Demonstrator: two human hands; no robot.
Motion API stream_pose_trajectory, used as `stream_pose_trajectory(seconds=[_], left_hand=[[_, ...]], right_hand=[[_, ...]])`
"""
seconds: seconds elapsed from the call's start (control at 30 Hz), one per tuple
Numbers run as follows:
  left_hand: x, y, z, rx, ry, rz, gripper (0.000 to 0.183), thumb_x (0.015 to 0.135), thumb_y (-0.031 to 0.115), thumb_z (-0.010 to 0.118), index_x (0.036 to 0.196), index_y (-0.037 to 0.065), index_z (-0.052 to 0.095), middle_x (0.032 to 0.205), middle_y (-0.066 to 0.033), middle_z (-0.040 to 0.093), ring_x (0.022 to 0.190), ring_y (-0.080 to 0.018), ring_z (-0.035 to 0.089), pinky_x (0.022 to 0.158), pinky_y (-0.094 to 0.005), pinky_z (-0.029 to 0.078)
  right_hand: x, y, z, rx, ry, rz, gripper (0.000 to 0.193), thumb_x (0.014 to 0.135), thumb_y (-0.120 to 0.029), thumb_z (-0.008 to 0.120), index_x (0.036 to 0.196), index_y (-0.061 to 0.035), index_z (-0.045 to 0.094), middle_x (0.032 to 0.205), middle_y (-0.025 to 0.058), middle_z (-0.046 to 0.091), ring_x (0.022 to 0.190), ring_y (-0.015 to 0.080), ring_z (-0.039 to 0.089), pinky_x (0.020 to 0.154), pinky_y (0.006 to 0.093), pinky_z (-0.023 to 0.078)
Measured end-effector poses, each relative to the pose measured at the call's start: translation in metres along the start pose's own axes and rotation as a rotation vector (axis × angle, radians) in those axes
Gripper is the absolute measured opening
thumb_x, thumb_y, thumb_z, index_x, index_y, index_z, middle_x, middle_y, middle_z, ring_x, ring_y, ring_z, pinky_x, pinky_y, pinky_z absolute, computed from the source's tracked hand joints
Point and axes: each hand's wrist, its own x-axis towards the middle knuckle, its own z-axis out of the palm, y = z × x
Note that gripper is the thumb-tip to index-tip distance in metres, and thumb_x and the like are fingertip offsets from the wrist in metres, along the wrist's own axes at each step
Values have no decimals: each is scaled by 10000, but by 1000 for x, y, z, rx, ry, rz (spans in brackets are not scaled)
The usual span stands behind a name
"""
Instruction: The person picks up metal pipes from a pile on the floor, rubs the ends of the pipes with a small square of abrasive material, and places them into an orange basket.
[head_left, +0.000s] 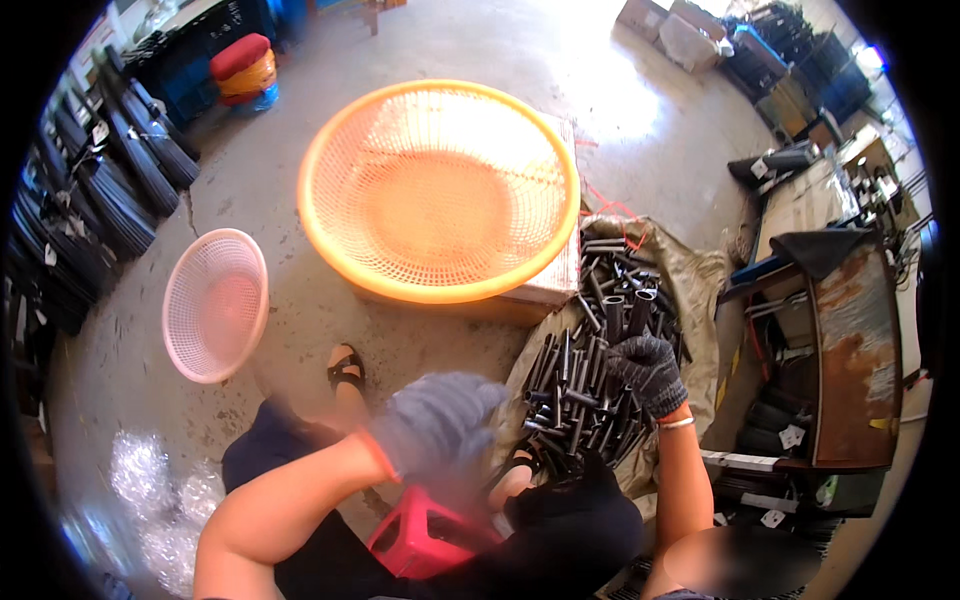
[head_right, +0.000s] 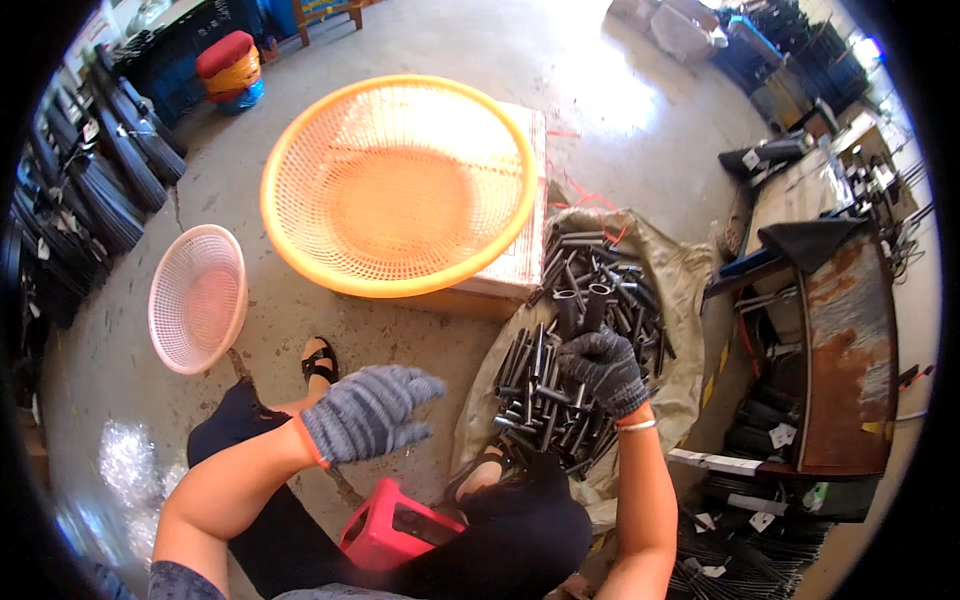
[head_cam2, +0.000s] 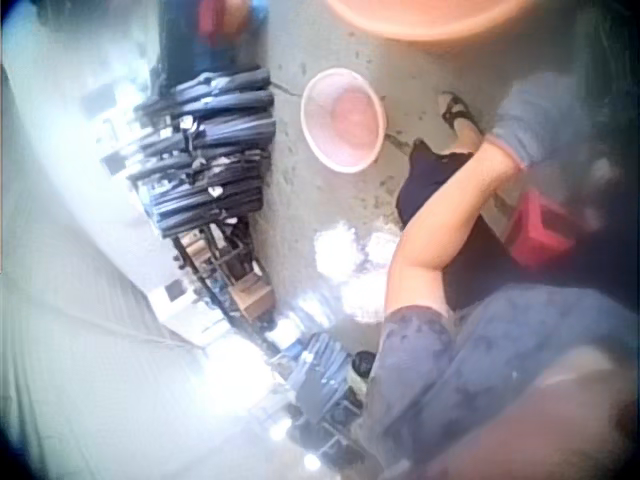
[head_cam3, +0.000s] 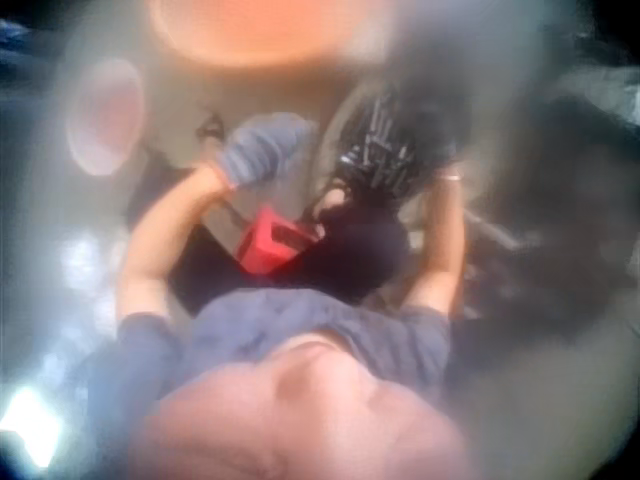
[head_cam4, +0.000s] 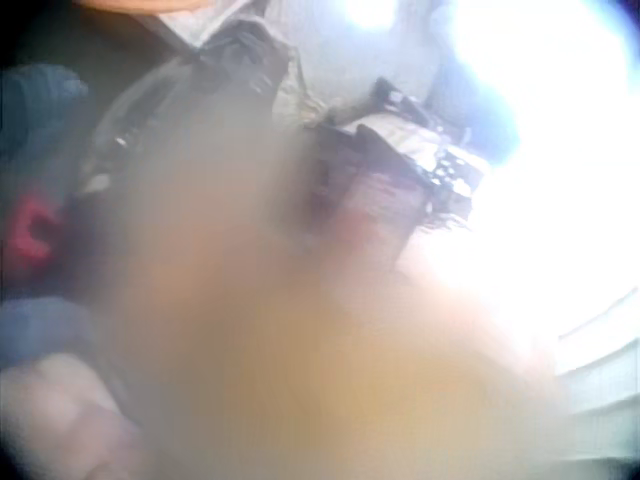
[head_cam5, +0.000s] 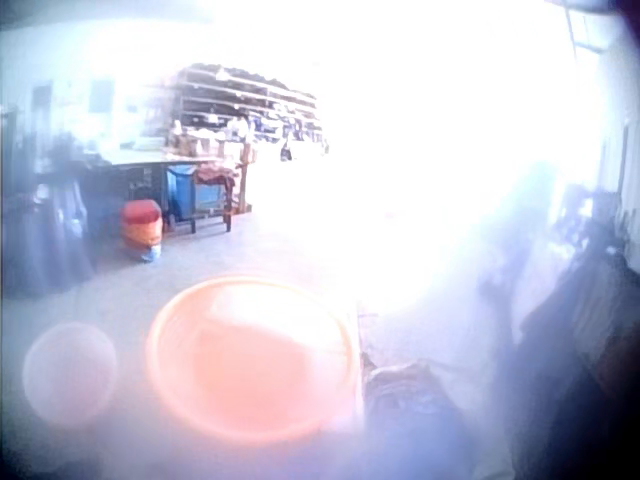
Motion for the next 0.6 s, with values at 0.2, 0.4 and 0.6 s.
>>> stream_pose_trajectory(seconds=[0.2,0.4,0.6], left_hand=[[17,21,-12,-885,453,73,487,903,304,620,1277,14,507,1196,-114,600,1103,-205,564,956,-331,440],[22,13,-24,-1810,579,333,239,919,109,600,1133,3,614,1095,-37,632,1003,-105,568,905,-248,452],[17,2,-26,-1388,744,2,341,893,121,644,1206,20,554,1180,-92,573,1073,-136,539,910,-266,453]], right_hand=[[-6,-136,61,142,-330,-326,143,753,-11,749,881,-6,686,852,36,644,760,126,599,698,287,512],[-16,-170,106,342,-457,-139,104,787,-11,712,865,-11,644,888,22,625,747,120,581,718,276,498],[-24,-157,134,387,-410,-150,113,788,-22,722,880,-21,656,895,19,632,792,105,576,699,256,487]])
